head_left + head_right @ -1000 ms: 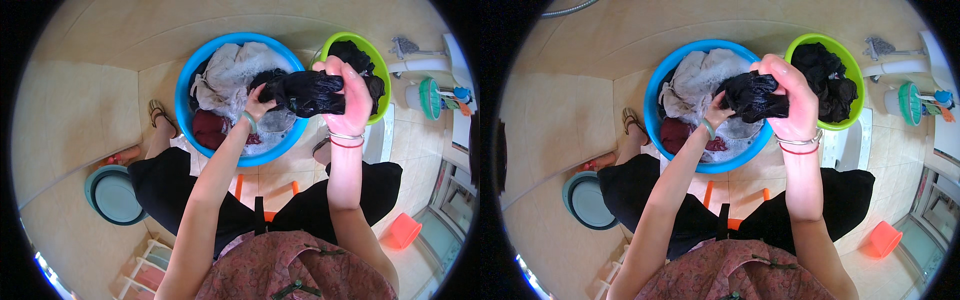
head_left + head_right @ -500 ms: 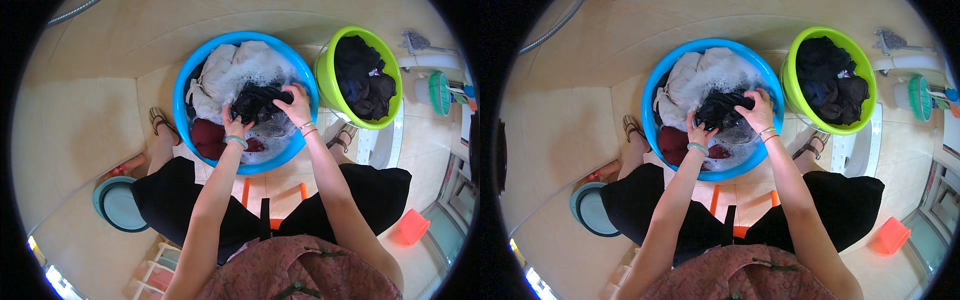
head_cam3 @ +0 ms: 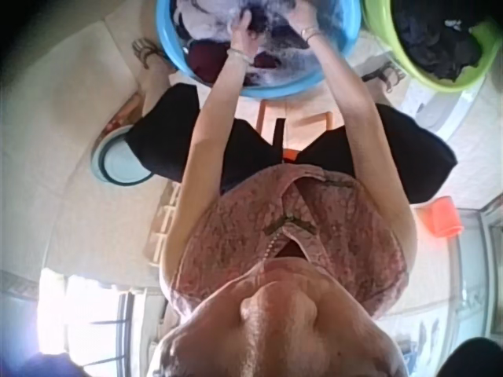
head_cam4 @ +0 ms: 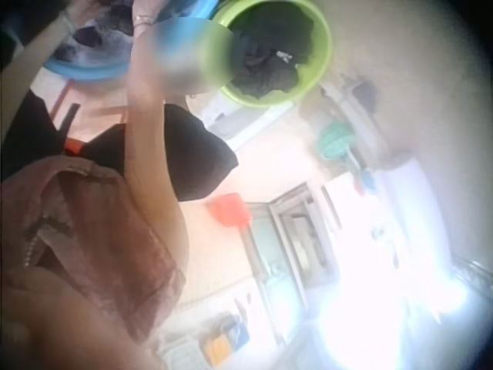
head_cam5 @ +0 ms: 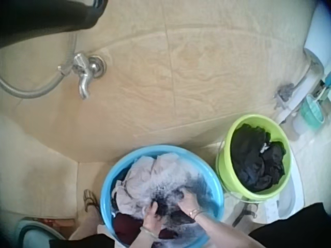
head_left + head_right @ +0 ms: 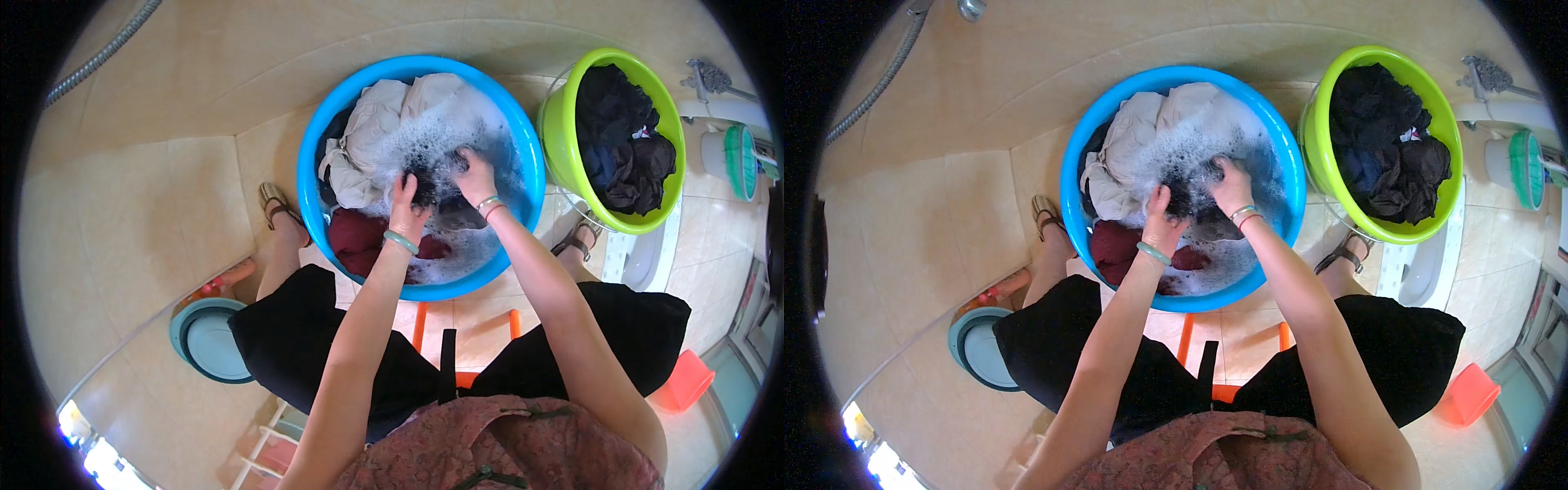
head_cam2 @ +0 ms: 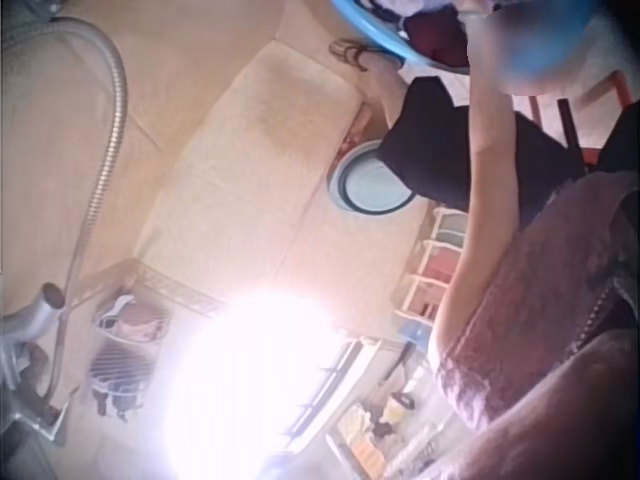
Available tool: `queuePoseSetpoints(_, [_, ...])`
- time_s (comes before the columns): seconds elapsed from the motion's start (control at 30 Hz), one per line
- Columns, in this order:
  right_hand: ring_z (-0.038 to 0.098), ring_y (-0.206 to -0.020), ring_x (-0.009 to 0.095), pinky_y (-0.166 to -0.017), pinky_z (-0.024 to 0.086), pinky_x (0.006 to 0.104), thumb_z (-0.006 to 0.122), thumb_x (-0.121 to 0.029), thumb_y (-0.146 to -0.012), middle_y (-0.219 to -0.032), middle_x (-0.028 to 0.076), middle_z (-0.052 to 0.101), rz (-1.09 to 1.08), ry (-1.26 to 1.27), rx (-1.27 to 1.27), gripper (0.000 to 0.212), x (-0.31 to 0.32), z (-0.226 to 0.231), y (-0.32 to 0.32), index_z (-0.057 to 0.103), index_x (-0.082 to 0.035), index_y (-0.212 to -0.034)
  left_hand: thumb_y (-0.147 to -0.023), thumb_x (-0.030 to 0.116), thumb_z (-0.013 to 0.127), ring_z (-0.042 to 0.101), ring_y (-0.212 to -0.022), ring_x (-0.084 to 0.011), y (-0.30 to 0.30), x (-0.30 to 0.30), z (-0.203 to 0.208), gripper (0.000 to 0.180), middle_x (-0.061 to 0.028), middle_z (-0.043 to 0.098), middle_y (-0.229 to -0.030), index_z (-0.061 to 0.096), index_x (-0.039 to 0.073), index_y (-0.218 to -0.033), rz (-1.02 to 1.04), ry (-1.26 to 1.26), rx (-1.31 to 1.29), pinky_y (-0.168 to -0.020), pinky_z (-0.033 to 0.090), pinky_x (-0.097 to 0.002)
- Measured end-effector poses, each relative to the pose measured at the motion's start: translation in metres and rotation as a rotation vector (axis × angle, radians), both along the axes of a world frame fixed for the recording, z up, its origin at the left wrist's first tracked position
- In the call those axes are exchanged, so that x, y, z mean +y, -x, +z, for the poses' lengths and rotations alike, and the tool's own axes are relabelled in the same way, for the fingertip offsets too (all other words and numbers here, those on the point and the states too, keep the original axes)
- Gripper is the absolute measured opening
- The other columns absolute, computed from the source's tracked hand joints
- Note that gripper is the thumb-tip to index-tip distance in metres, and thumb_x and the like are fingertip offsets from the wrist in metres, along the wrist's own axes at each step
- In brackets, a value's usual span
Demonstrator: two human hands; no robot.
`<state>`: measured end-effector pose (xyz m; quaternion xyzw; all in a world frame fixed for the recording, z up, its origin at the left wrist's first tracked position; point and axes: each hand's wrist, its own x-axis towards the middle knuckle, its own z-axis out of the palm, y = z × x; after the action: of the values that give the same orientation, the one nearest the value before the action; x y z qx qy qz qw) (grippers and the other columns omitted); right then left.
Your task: The person sits on a small stool and hand-washes clothes in a blue basin filled with soapy water. They scrub and rinse various garments, including dark and light-colored items, and transfer the washed clothes into a green basin placed beside them.
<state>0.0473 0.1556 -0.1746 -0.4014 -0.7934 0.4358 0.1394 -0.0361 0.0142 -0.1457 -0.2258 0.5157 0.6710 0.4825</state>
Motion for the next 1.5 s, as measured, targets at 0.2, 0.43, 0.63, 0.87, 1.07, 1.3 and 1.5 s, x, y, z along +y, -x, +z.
queuePoseSetpoints(0.2, [0.06,-0.076,0.031,-0.067,0.049,0.0376,0.076,-0.019,-0.074,-0.082,0.013,0.058,0.284,-0.086,0.332,0.027,-0.041,0.141,0.001,0.064,-0.001,-0.089,-0.09,0.066,0.042,0.058,-0.11,-0.0221,0.018,0.003,0.03,0.065,-0.0061,0.063,-0.119,0.058,0.012,-0.123,0.035,-0.578,-0.146,-0.099,0.043,-0.0404])
queuePoseSetpoints(0.43, [0.05,-0.086,0.019,-0.071,0.038,0.0344,0.074,-0.032,-0.07,-0.088,-0.002,0.052,0.648,-0.38,0.325,0.023,-0.088,0.203,-0.013,0.065,-0.018,-0.085,-0.099,0.048,0.038,0.051,-0.115,-0.0272,0.026,0.009,0.048,0.051,-0.0104,0.051,-0.13,0.032,0.024,-0.144,-0.065,-0.703,-0.172,-0.097,0.041,-0.0481])
queuePoseSetpoints(0.63, [0.05,-0.082,0.019,-0.066,0.038,0.0359,0.078,-0.038,-0.063,-0.088,-0.003,0.052,0.371,-0.458,0.417,0.028,-0.089,0.204,0.001,0.064,-0.021,-0.079,-0.099,0.044,0.04,0.052,-0.105,-0.0232,0.016,0.008,0.069,0.042,-0.0074,0.054,-0.117,0.039,0.019,-0.133,-0.024,-0.798,-0.119,-0.091,0.042,-0.0427])
queuePoseSetpoints(0.87, [0.055,-0.06,0.021,-0.051,0.046,0.0342,0.076,-0.022,-0.07,-0.067,0.001,0.05,0.134,-0.393,0.425,0.024,-0.076,0.188,0.017,0.055,-0.013,-0.063,-0.099,0.04,0.042,0.054,-0.092,-0.0185,-0.005,0.011,0.055,0.034,-0.004,0.057,-0.101,0.047,0.014,-0.12,0.093,-0.994,0.019,-0.084,0.044,-0.0365])
queuePoseSetpoints(1.07, [0.062,-0.062,0.031,-0.054,0.049,0.0407,0.067,-0.021,-0.075,-0.07,0.011,0.061,0.0,-0.157,0.389,0.017,-0.067,0.145,0.023,0.06,-0.009,-0.067,-0.095,0.033,0.05,0.06,-0.082,-0.018,-0.001,-0.008,0.028,0.035,-0.0043,0.062,-0.087,0.06,0.003,-0.109,0.185,-0.467,-0.065,-0.074,0.05,-0.0302])
queuePoseSetpoints(1.3, [0.063,-0.087,0.039,-0.073,0.05,0.0466,0.058,-0.051,-0.084,-0.093,0.016,0.067,-0.278,0.048,-0.219,0.039,0.006,0.033,-0.015,0.068,-0.014,-0.093,-0.091,0.037,0.06,0.059,-0.104,-0.0182,-0.027,0.014,0.062,0.044,-0.0088,0.062,-0.114,0.057,0.003,-0.119,0.125,0.025,0.029,-0.09,0.047,-0.0347])
queuePoseSetpoints(1.5, [0.046,-0.117,0.04,-0.085,0.05,0.0489,0.068,-0.052,-0.079,-0.135,0.013,0.042,0.024,-0.261,-0.278,0.068,-0.003,0.057,-0.038,0.043,-0.026,-0.137,-0.094,0.027,0.06,0.043,-0.128,-0.0154,-0.017,-0.007,0.038,0.064,-0.0056,0.049,-0.139,0.029,0.022,-0.15,-0.299,0.082,0.405,-0.105,0.034,-0.0387])
